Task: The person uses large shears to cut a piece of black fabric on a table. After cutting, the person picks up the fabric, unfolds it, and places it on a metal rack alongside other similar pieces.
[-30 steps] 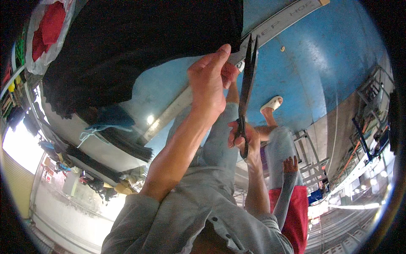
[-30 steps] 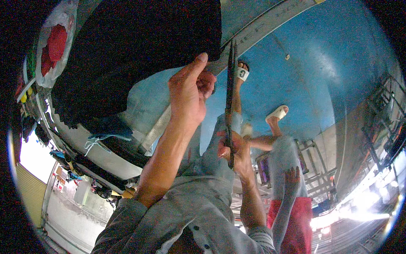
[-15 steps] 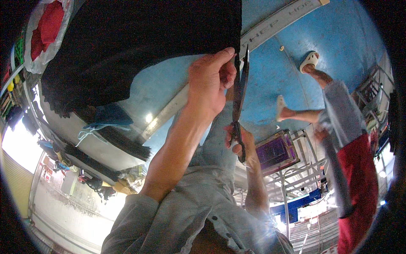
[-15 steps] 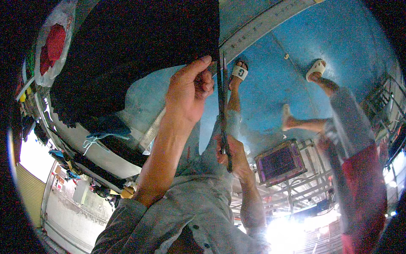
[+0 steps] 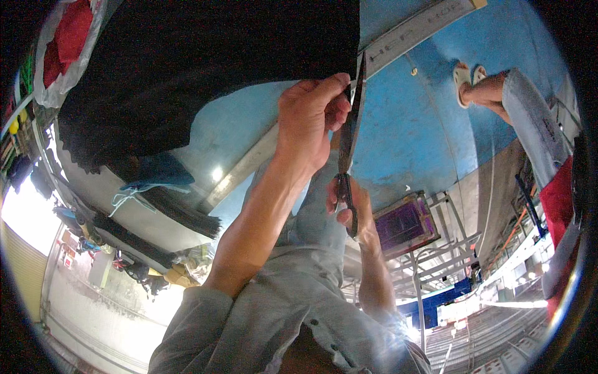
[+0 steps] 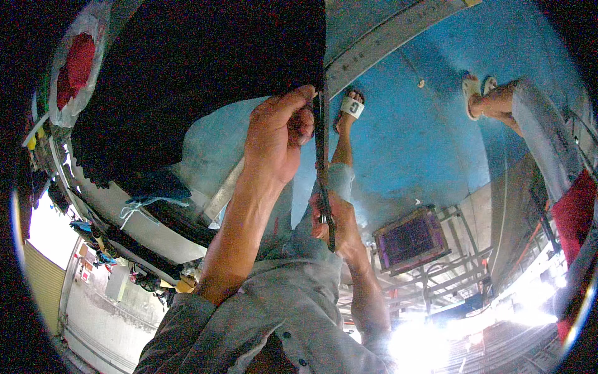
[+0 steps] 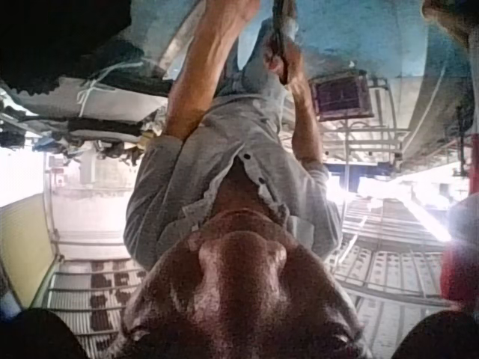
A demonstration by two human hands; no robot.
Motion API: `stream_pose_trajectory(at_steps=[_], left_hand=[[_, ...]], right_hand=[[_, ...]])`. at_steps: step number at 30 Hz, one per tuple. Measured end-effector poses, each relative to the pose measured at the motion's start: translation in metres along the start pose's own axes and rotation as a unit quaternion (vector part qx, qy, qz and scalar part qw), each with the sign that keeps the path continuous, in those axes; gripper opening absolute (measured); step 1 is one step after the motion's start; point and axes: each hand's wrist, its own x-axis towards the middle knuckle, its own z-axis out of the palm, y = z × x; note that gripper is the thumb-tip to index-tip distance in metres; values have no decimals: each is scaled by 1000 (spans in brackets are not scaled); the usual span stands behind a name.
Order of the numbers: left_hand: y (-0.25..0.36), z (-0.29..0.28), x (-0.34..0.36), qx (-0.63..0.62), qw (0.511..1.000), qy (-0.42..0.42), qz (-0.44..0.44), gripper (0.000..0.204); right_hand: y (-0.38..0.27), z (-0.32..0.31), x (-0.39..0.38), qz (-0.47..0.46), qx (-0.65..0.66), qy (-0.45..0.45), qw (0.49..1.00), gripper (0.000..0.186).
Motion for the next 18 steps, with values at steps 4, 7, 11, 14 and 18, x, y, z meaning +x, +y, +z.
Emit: stream_pose_trajectory(at_steps=[4, 7, 11, 14, 18], left_hand=[[-1, 0, 0, 25, 999, 29, 10, 13], [-3, 0, 2, 50, 997, 42, 30, 11], [-9, 0, 3, 60, 996, 39, 47, 16], [-10, -1, 4, 59, 996, 32, 54, 18], [-12, -3, 5, 53, 996, 29, 60, 15]], right_hand=[[-5, -2, 14, -40, -9, -18, 999, 96], [-20, 2, 22, -12, -1, 3, 1000, 95], [-19, 4, 24, -25, 59, 11, 998, 79], [-17, 5, 26, -33, 94, 29, 995, 57], [-16, 2, 24, -60, 27, 24, 998, 80]])
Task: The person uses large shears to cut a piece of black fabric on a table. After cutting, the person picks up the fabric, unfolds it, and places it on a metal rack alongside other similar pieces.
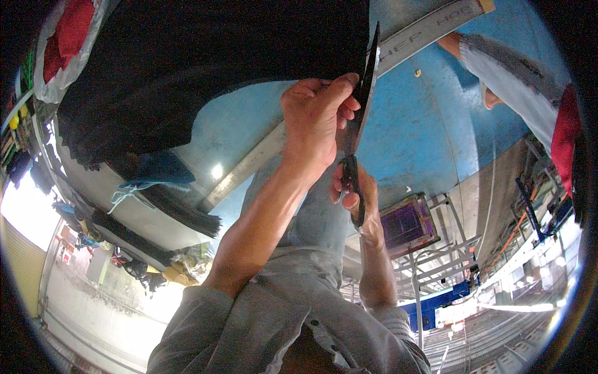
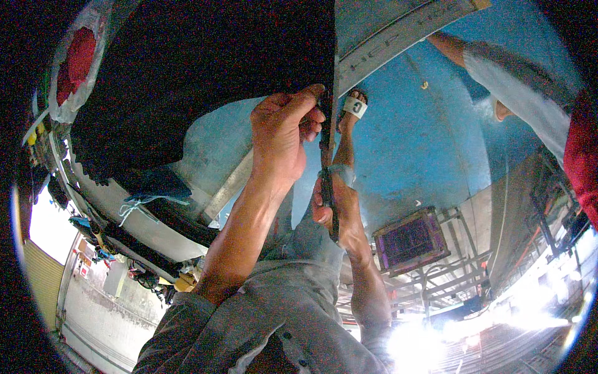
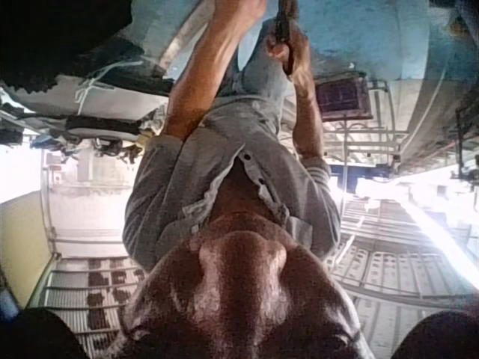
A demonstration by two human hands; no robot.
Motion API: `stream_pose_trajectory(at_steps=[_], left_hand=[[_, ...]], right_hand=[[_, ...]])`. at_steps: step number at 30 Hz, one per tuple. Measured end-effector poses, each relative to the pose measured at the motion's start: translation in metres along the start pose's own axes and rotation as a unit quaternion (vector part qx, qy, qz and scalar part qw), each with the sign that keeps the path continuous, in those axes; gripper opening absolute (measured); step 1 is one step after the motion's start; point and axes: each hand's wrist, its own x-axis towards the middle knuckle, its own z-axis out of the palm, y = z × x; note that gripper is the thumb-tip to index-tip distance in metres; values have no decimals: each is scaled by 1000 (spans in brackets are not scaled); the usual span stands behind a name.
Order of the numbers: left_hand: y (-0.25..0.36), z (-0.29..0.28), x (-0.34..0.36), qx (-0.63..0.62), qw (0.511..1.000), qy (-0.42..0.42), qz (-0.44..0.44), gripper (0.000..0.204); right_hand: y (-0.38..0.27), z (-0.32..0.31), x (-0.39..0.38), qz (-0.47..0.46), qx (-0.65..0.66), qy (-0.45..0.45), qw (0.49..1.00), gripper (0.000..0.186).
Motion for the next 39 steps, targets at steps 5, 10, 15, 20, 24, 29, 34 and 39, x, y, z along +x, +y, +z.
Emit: stream_pose_trajectory(at_steps=[5, 10, 15, 20, 24, 29, 34, 39], left_hand=[[0, 3, 1, -46, 999, 13, 6, 14], [0, 2, 2, -50, 999, 6, 8, 13], [-1, 1, 2, -32, 999, 10, 4, 13], [-3, -1, 3, -10, 1000, -6, 9, 16], [-1, 0, 2, -3, 1000, -4, 3, 17], [0, 2, 2, -14, 1000, 0, -3, 15], [-2, -1, 3, -10, 1000, -5, 3, 16], [-2, 1, 3, -14, 1000, -2, 1, 17]], right_hand=[[3, 0, 0, 1, -24, 8, 1000, 84], [1, 3, -2, 5, -17, 23, 1000, 81], [-7, 9, -1, 9, -32, 37, 999, 78], [3, 5, -3, -13, -30, 33, 999, 72], [2, 8, -3, -13, -18, 40, 999, 65], [4, 9, -5, -20, -17, 38, 999, 60], [1, 10, -5, -3, -15, 43, 999, 59], [2, 10, -6, -3, -20, 51, 998, 60]])
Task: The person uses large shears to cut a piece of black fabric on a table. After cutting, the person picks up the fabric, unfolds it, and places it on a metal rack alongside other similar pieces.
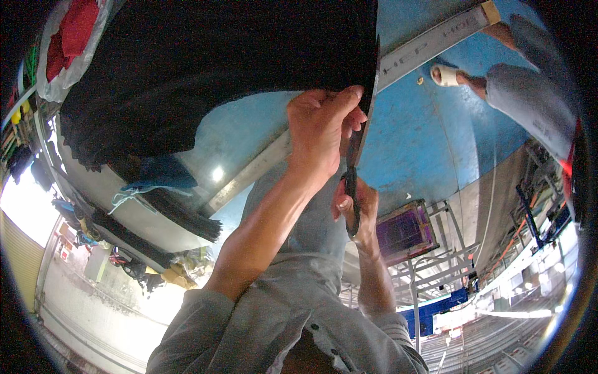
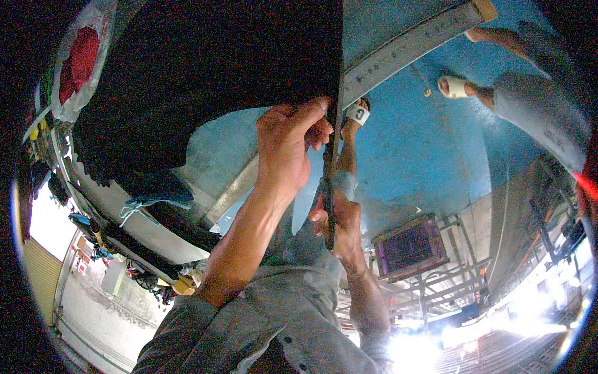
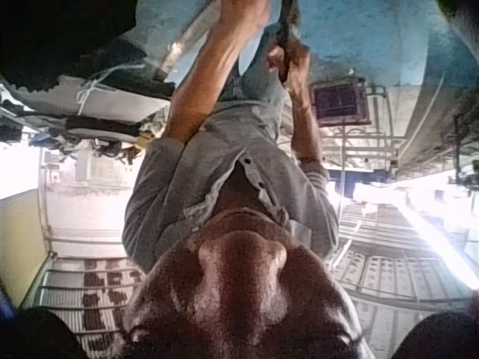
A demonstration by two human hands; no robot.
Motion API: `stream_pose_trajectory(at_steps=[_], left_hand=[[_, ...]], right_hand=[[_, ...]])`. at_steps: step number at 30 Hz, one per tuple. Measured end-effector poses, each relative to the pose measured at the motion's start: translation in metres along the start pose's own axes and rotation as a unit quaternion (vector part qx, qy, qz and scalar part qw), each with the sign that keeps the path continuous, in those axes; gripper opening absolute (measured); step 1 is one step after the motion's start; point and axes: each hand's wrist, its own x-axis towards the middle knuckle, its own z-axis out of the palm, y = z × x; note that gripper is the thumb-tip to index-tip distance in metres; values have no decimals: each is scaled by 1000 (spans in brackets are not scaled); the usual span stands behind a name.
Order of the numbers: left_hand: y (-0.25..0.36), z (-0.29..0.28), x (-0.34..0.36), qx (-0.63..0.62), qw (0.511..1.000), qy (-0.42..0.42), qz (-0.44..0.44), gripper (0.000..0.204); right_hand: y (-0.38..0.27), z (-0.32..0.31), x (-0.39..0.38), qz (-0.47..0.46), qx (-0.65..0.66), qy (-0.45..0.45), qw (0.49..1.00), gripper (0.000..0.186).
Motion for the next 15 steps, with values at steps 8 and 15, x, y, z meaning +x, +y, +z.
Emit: stream_pose_trajectory(at_steps=[8, 15], left_hand=[[1, 1, -2, 3, 1000, 8, -5, 20], [1, 2, -2, 4, 1000, 1, -9, 21]], right_hand=[[-1, 0, 0, 8, -8, -2, 1000, 58], [-2, -1, -1, 11, -5, 7, 1000, 52]])
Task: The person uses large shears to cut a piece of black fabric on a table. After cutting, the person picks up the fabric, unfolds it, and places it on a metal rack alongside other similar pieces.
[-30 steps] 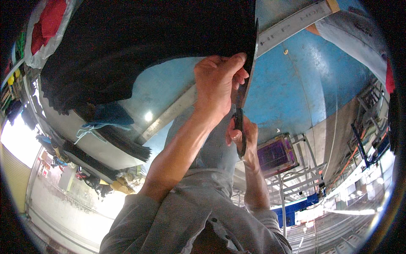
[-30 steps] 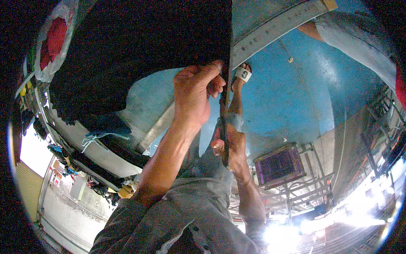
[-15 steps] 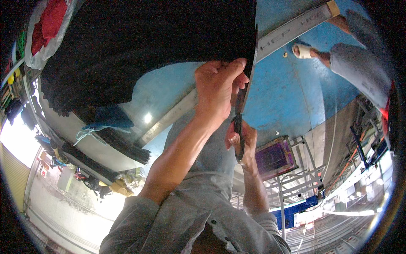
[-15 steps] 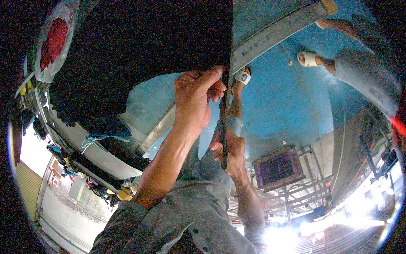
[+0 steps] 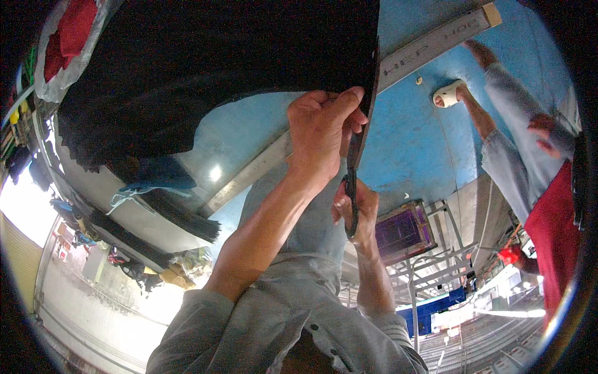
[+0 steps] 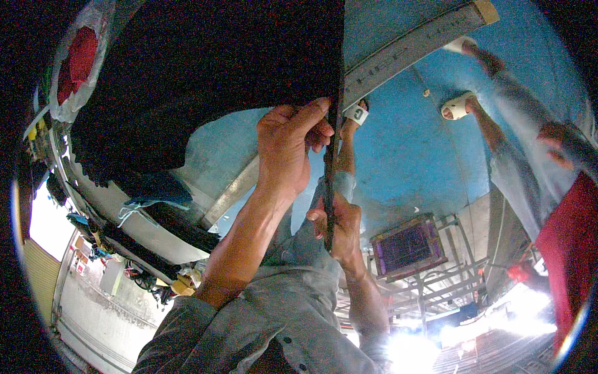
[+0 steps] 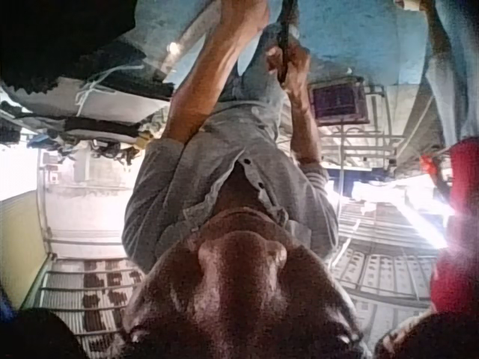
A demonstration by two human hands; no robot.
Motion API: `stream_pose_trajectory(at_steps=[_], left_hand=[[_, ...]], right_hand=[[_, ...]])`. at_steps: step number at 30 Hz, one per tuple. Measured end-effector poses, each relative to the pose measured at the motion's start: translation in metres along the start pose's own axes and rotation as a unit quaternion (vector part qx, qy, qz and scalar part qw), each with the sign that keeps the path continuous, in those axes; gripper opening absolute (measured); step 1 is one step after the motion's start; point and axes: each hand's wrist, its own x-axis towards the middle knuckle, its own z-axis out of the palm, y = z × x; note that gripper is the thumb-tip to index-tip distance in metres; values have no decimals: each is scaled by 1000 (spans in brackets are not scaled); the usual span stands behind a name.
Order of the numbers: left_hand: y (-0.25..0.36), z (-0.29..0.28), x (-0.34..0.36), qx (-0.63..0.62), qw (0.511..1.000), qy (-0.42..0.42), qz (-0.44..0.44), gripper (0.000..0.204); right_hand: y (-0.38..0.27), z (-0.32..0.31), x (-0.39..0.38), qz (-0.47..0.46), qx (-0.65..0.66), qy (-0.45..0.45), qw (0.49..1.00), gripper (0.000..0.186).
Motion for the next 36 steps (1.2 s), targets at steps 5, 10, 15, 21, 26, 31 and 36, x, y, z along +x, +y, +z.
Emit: stream_pose_trajectory(at_steps=[5, 10, 15, 21, 26, 31, 36], left_hand=[[1, 0, 0, 2, 1000, 12, -10, 19], [-1, 1, 0, -5, 1000, 14, -8, 18], [-2, -2, -1, -8, 1000, -5, 15, 16], [-5, -6, 1, 0, 1000, -22, 18, 14], [-7, -6, 1, -21, 999, -26, 29, 14], [-4, -7, 1, -27, 999, -25, 22, 15], [-6, -4, 2, -23, 1000, -13, 13, 19]], right_hand=[[3, -3, -2, 13, 4, -1, 1000, 49], [12, -10, -4, 32, 69, 3, 997, 51], [9, -12, -2, 41, 73, -10, 996, 62], [17, -17, -2, 15, 14, -15, 1000, 75], [8, -20, 2, 8, -15, -35, 999, 75], [-5, -18, 7, -1, -58, -24, 998, 74], [6, -20, 9, -16, -44, 3, 999, 79]])
